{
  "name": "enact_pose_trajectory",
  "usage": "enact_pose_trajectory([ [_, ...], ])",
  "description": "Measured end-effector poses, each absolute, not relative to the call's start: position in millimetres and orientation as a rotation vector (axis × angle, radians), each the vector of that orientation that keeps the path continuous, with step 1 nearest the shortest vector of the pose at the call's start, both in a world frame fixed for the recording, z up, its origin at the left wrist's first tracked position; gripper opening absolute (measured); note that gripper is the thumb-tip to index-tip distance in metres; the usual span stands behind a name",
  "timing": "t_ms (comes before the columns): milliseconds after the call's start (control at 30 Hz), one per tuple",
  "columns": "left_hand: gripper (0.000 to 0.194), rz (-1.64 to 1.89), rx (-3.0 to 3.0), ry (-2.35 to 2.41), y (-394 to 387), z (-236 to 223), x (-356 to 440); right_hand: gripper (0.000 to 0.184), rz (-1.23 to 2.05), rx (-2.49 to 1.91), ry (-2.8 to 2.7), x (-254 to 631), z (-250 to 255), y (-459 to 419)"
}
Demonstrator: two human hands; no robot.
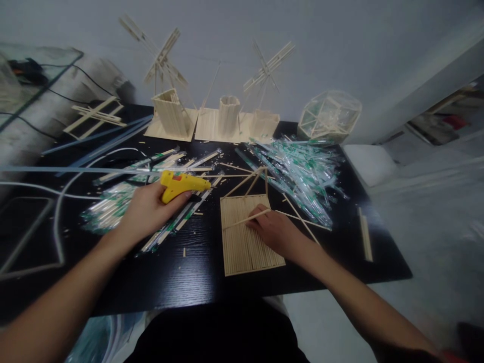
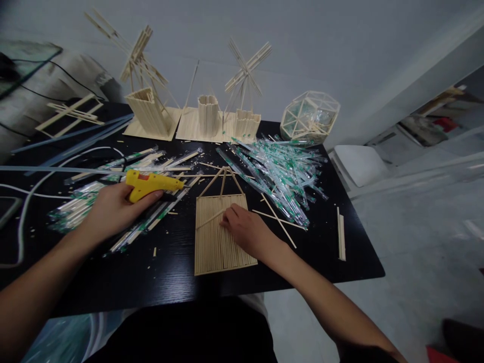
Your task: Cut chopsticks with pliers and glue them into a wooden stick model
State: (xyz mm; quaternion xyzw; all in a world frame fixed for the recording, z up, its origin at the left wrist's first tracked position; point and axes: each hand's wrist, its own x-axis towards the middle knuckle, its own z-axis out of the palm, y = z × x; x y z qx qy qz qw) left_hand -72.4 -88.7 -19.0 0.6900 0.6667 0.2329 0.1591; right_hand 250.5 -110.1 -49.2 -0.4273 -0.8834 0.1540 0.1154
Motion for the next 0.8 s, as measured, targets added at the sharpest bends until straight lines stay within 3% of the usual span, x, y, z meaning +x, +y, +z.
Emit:
enact_pose_trajectory([
  [167, 0.046, 0.676, 1.961, 1.885, -89.0, -19.4, -72.0, 0.012, 0.603, -1.398, -2.434, 271.0, -18.9, -100.6],
  [400, 0.051, 0.666, 1.984, 1.885, -88.7, -19.8, -73.5, 0.022, 0.276, -1.559, -2.222, 311.1, 10.2, -93.0],
  [567, 0.051, 0.63, 1.971, 1.91, -88.4, -20.4, -73.2, 0.011, 0.474, -1.71, -2.396, 323.7, 9.2, -98.5],
  [800, 0.054, 0.564, 1.938, 1.966, -88.0, -20.9, -74.2, 0.017, 0.553, -1.763, -2.441, 326.6, -16.0, -103.2],
])
